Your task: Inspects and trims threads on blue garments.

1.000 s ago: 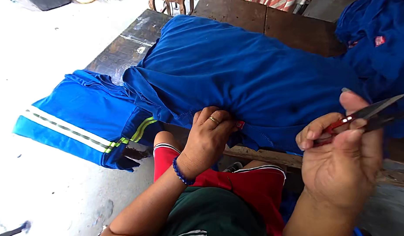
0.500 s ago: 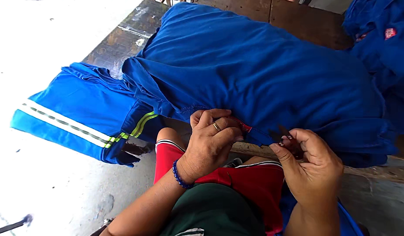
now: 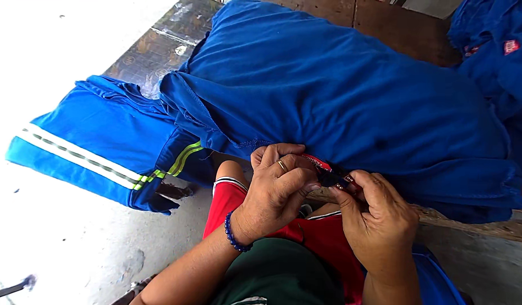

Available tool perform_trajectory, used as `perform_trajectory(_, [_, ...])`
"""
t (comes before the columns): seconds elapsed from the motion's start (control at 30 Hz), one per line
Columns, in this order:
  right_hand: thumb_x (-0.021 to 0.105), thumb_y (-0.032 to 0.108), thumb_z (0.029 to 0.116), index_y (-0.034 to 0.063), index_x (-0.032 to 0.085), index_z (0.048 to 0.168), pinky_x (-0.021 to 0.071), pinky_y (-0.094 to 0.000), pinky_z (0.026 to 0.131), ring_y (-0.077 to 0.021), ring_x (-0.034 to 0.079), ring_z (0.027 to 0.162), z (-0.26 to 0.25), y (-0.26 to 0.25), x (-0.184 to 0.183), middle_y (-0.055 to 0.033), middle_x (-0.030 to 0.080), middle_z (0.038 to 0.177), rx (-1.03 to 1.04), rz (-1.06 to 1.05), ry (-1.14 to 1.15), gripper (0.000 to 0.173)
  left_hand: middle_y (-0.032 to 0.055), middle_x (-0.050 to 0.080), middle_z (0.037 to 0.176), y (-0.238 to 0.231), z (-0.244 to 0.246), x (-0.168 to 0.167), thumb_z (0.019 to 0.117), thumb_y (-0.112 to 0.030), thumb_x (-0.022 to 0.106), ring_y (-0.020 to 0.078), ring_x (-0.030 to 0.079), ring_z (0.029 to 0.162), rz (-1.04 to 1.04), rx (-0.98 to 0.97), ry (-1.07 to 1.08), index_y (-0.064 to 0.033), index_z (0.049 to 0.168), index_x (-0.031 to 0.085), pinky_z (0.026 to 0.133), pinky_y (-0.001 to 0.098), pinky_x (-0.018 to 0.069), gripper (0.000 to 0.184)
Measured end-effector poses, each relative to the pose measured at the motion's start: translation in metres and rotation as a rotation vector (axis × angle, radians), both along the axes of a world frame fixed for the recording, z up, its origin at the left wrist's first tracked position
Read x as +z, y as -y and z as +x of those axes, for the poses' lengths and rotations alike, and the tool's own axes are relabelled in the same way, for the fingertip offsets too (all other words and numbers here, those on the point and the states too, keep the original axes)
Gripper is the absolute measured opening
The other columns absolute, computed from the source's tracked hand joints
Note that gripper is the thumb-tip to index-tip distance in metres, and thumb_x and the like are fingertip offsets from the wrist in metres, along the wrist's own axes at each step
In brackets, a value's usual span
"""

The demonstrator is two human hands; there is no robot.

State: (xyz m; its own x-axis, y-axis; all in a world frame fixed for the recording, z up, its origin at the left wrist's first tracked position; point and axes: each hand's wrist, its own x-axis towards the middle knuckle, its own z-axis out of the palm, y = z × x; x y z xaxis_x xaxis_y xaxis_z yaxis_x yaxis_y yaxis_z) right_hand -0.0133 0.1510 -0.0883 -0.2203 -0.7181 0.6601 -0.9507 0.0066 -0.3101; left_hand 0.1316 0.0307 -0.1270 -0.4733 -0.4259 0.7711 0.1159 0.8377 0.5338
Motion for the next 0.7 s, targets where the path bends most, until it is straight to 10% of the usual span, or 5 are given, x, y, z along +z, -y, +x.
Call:
perform_trajectory(0.2, [0.062, 0.015, 0.1000, -0.0053, 0.073, 0.098, 0.0514, -0.0223, 0.072, -0.0151, 0.066, 0.077, 0.004, 0.001, 0.002, -0.0148, 0.071, 0.083, -0.059, -0.034, -0.016, 0.024, 0.0062, 0.066, 0.105, 0.000, -0.002, -0.007, 0.1006, -0.014, 0.060, 0.0234, 0.053, 0.126, -0.048, -0.001, -0.056, -0.0117, 0.091, 0.068, 0.108, 0.0453, 0.0333, 0.013])
perform_trajectory(0.37, [0.067, 0.018, 0.0983, -0.0093, 0.070, 0.103, 0.0477, -0.0099, 0.073, -0.0008, 0.060, 0.078, -0.005, -0.005, 0.012, -0.0123, 0.068, 0.086, -0.007, -0.042, 0.100, 0.028, -0.0048, 0.055, 0.121, -0.006, 0.001, -0.024, 0.1022, -0.018, 0.063, 0.0055, 0.049, 0.124, 0.034, 0.156, -0.352, -0.0171, 0.097, 0.066, 0.107, 0.0246, 0.0425, 0.006])
perform_trajectory(0.7, [0.063, 0.019, 0.0995, -0.0026, 0.075, 0.100, 0.0468, -0.0315, 0.062, -0.0202, 0.064, 0.067, 0.023, 0.020, 0.026, -0.0140, 0.070, 0.079, 0.103, 0.053, -0.211, 0.025, -0.0051, 0.049, 0.102, -0.011, 0.010, -0.018, 0.1028, -0.020, 0.062, -0.0022, 0.049, 0.093, 0.126, 0.193, -0.472, -0.0170, 0.096, 0.065, 0.085, 0.0120, 0.0426, 0.008])
